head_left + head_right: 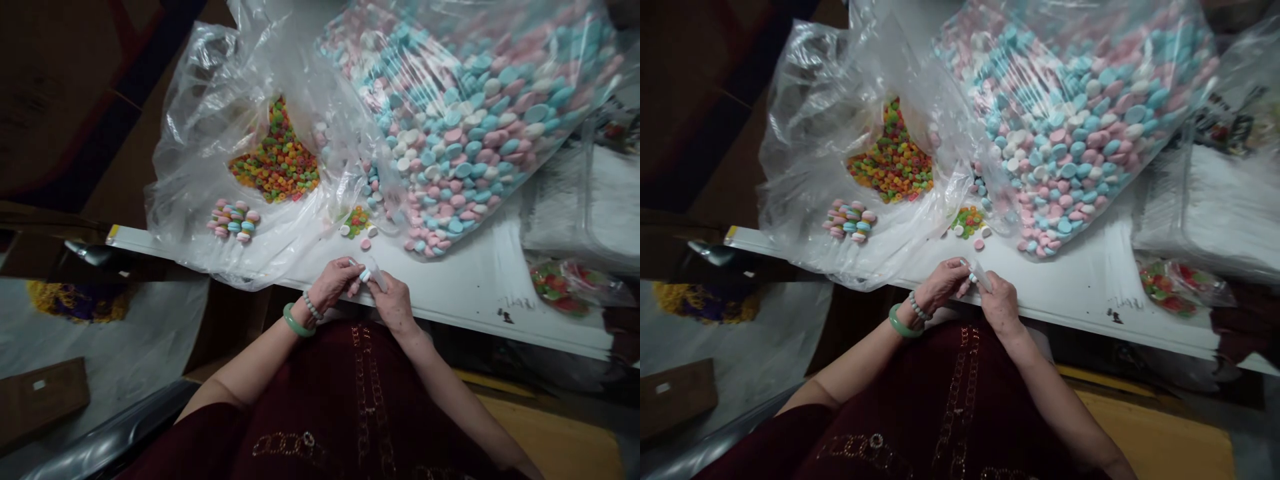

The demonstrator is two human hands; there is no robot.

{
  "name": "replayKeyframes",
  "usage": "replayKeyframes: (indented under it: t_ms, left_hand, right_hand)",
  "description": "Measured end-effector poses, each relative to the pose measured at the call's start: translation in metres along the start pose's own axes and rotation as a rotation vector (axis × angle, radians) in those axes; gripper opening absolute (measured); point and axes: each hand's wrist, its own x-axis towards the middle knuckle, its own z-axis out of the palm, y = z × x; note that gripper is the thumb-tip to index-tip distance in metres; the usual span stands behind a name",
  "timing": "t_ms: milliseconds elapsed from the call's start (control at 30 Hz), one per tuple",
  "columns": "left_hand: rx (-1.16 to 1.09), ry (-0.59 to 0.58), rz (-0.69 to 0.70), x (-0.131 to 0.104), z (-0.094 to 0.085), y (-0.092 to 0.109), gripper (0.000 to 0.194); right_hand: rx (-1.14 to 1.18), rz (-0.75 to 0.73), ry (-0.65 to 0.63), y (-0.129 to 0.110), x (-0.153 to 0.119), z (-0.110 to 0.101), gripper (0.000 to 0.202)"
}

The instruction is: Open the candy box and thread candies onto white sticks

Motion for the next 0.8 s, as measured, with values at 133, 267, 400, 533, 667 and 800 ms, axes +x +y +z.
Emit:
replayKeyframes:
  t_ms: [133, 267, 400, 533, 667, 800]
  left_hand:
    - [-0.099, 0.131, 0.033, 0.007, 0.009, -0.003, 0.036]
    - [-0.101, 0.153, 0.018, 0.009, 0.015, -0.003, 0.034]
    - [0.018, 0.105, -0.022, 0.007, 0.027, -0.002, 0.032]
    - [0.555, 0.159, 0.172, 0.017, 0.035, 0.018, 0.035]
    - [1.273, 0.320, 0.544, 0.047, 0.034, 0.042, 0.012]
    - [1.500, 0.268, 0.525, 0.066, 0.025, 0.049, 0.014]
  right_hand:
    - [0.102, 0.072, -0.020, -0.003, 0.006, -0.001, 0.014]
    - [0.116, 0.096, 0.000, 0.002, 0.003, -0.006, 0.013]
    - [0.171, 0.172, 0.099, 0.001, 0.000, -0.011, 0.014]
    - [0.442, 0.403, 0.118, 0.003, 0.004, -0.024, 0.020]
    - [0.613, 0.476, 0.232, 0.013, 0.009, -0.034, 0.028]
    - [0.656, 0.475, 0.210, 0.020, 0.013, -0.034, 0.026]
